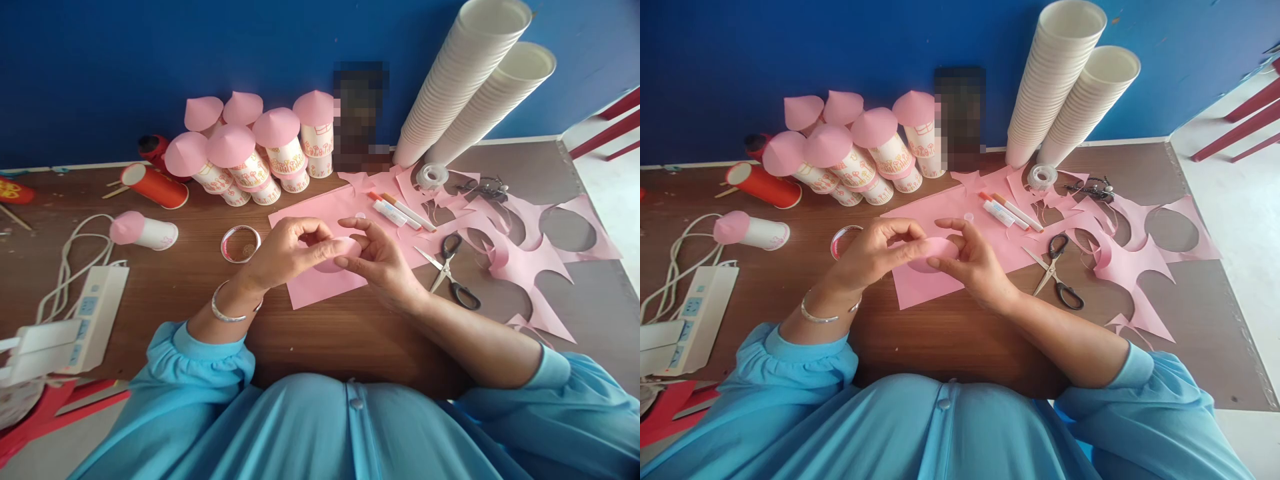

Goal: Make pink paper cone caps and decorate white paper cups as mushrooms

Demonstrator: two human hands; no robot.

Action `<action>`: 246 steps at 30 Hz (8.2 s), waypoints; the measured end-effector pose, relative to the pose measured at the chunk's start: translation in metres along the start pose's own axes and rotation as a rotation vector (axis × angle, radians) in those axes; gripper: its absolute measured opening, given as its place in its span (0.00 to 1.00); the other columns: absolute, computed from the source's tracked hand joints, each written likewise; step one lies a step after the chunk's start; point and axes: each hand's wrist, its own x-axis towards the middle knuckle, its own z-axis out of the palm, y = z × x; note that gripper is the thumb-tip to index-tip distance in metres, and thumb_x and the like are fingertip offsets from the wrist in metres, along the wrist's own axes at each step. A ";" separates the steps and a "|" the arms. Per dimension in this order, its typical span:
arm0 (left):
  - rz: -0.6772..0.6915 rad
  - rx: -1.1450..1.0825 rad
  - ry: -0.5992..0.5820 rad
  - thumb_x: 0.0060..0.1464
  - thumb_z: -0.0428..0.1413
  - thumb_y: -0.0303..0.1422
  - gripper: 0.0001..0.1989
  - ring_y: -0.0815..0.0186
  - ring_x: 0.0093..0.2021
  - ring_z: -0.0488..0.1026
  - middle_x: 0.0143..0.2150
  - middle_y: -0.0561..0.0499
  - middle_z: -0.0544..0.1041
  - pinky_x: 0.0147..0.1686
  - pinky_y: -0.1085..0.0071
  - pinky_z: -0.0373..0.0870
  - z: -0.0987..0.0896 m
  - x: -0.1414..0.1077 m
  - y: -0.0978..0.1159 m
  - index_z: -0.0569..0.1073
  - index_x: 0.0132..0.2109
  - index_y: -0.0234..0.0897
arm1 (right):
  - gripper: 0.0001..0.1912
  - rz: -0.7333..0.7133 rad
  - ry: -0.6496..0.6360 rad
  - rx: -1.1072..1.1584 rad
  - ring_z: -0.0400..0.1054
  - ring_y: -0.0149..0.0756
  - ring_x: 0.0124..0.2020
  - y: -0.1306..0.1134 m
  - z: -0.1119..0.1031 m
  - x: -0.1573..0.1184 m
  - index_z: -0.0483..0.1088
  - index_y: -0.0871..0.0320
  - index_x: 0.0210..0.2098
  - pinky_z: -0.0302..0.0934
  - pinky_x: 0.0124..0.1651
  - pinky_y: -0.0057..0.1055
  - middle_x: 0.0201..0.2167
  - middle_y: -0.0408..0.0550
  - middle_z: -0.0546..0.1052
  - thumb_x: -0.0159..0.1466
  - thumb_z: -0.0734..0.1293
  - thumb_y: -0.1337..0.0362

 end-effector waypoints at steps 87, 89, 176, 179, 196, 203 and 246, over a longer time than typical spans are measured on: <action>-0.049 -0.113 -0.046 0.63 0.57 0.47 0.23 0.69 0.28 0.57 0.25 0.55 0.60 0.29 0.69 0.55 -0.002 0.004 -0.008 0.67 0.26 0.37 | 0.21 -0.023 0.099 -0.184 0.61 0.30 0.27 0.003 -0.008 -0.001 0.76 0.58 0.29 0.57 0.32 0.30 0.25 0.41 0.73 0.58 0.78 0.45; -0.062 -0.120 -0.043 0.61 0.59 0.45 0.20 0.69 0.29 0.58 0.26 0.55 0.63 0.29 0.69 0.56 0.000 0.003 -0.006 0.70 0.27 0.36 | 0.22 -0.021 0.103 -0.192 0.60 0.30 0.26 0.002 -0.008 -0.001 0.76 0.58 0.29 0.57 0.31 0.30 0.24 0.41 0.73 0.58 0.77 0.45; -0.285 -0.646 0.036 0.48 0.68 0.40 0.15 0.71 0.28 0.65 0.27 0.56 0.70 0.31 0.73 0.63 0.009 0.012 -0.043 0.72 0.30 0.36 | 0.16 0.106 -0.012 0.115 0.69 0.36 0.35 0.011 -0.009 0.005 0.79 0.57 0.29 0.62 0.47 0.34 0.27 0.43 0.78 0.59 0.78 0.51; -0.310 -0.680 0.060 0.45 0.68 0.40 0.16 0.72 0.27 0.64 0.26 0.56 0.70 0.29 0.74 0.62 0.008 0.013 -0.043 0.71 0.30 0.36 | 0.18 0.062 0.036 0.111 0.66 0.33 0.32 0.010 -0.011 0.006 0.77 0.57 0.25 0.60 0.43 0.33 0.25 0.41 0.74 0.61 0.77 0.50; -0.291 -0.678 0.099 0.43 0.68 0.39 0.16 0.72 0.26 0.64 0.25 0.57 0.69 0.28 0.74 0.60 0.005 0.014 -0.046 0.70 0.29 0.36 | 0.26 -0.015 0.105 -0.047 0.69 0.37 0.37 0.020 -0.018 0.011 0.80 0.55 0.32 0.64 0.49 0.36 0.30 0.45 0.77 0.67 0.67 0.39; -0.303 -0.628 0.090 0.45 0.68 0.41 0.16 0.71 0.25 0.63 0.25 0.56 0.69 0.27 0.73 0.59 0.005 0.013 -0.047 0.71 0.31 0.37 | 0.19 0.012 0.122 -0.094 0.63 0.33 0.30 0.016 -0.018 0.010 0.77 0.56 0.25 0.58 0.39 0.33 0.25 0.42 0.74 0.58 0.78 0.47; -0.120 -0.949 0.283 0.49 0.70 0.44 0.18 0.66 0.36 0.76 0.36 0.50 0.80 0.35 0.71 0.74 0.030 -0.028 -0.056 0.80 0.40 0.35 | 0.15 -0.015 -0.007 0.131 0.74 0.38 0.35 0.014 0.004 -0.002 0.83 0.58 0.33 0.67 0.48 0.37 0.29 0.46 0.82 0.57 0.79 0.51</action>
